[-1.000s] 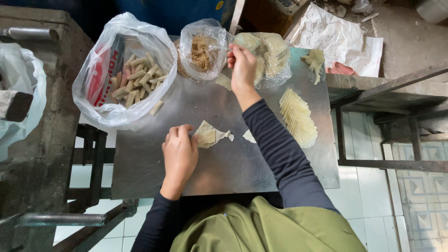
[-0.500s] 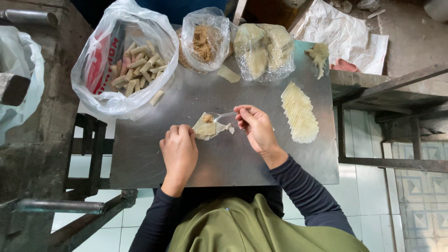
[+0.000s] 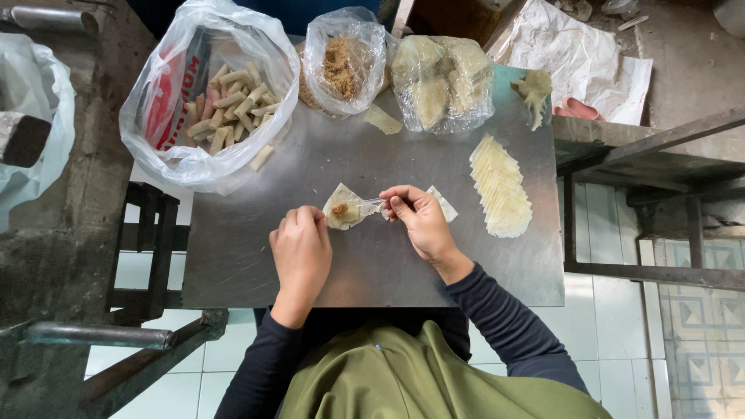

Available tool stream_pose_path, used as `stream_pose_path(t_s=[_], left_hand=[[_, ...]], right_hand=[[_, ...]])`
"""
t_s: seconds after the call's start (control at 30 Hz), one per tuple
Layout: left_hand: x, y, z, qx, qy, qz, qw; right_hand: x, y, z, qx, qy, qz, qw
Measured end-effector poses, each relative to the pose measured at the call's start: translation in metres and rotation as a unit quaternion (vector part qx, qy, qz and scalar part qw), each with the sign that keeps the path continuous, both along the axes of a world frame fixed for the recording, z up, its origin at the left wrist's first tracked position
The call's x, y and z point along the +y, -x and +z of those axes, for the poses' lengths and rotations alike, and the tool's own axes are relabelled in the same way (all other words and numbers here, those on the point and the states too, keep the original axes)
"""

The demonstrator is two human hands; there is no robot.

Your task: The person sits at a stainless steel table and folds thin dough wrappers around a brown filling, using a small spoon to scoop filling from a plastic container onto each wrapper. They fold and press each wrapper closed and place the finished filled rolls into a plastic bag holding many similar rolls.

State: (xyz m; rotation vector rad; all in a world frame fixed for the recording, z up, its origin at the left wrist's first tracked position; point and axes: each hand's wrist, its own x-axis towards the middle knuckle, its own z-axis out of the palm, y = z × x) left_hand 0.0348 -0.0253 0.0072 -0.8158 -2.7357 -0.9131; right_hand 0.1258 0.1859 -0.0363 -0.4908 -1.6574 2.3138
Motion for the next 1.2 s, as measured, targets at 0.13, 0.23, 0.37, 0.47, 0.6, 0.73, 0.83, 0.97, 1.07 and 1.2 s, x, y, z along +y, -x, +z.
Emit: stream_pose_path(t_s=[0.13,0.23,0.37,0.47,0.6,0.73,0.83,0.97,1.07,1.2], left_hand=[[-0.001,-0.001,0.009,-0.101,-0.094,-0.018,0.990],[0.001,-0.002,0.017,-0.138,-0.158,-0.023,0.977],[0.001,-0.003,0.022,-0.186,-0.176,-0.021,0.966],[0.001,-0.003,0.019,-0.173,-0.184,-0.032,0.967],[0.002,-0.004,0.016,-0.159,-0.190,-0.038,0.968],[0.006,0.000,0.019,-0.127,-0.186,-0.038,0.974],[0.006,-0.004,0.024,-0.149,-0.179,-0.031,0.972],[0.007,-0.002,0.025,-0.123,-0.177,-0.048,0.975],[0.007,-0.002,0.025,-0.113,-0.166,-0.057,0.978],[0.009,-0.002,0.024,-0.134,-0.154,-0.075,0.976]], right_hand=[[-0.004,-0.003,0.003,0.013,-0.037,0.009,0.999],[-0.003,-0.006,0.006,0.013,-0.082,0.012,0.997],[0.000,-0.013,0.011,0.011,-0.131,0.020,0.991],[0.002,-0.018,0.016,0.026,-0.161,0.021,0.986],[0.003,-0.024,0.023,0.036,-0.197,0.015,0.980],[0.017,-0.011,0.033,0.040,-0.162,-0.047,0.985],[0.031,0.020,0.043,0.091,-0.110,-0.129,0.981],[0.051,0.114,0.062,0.160,-0.103,-0.179,0.965],[0.035,0.152,0.072,0.043,-0.417,-0.172,0.891],[0.000,0.098,0.077,0.071,-0.564,-0.215,0.794]])
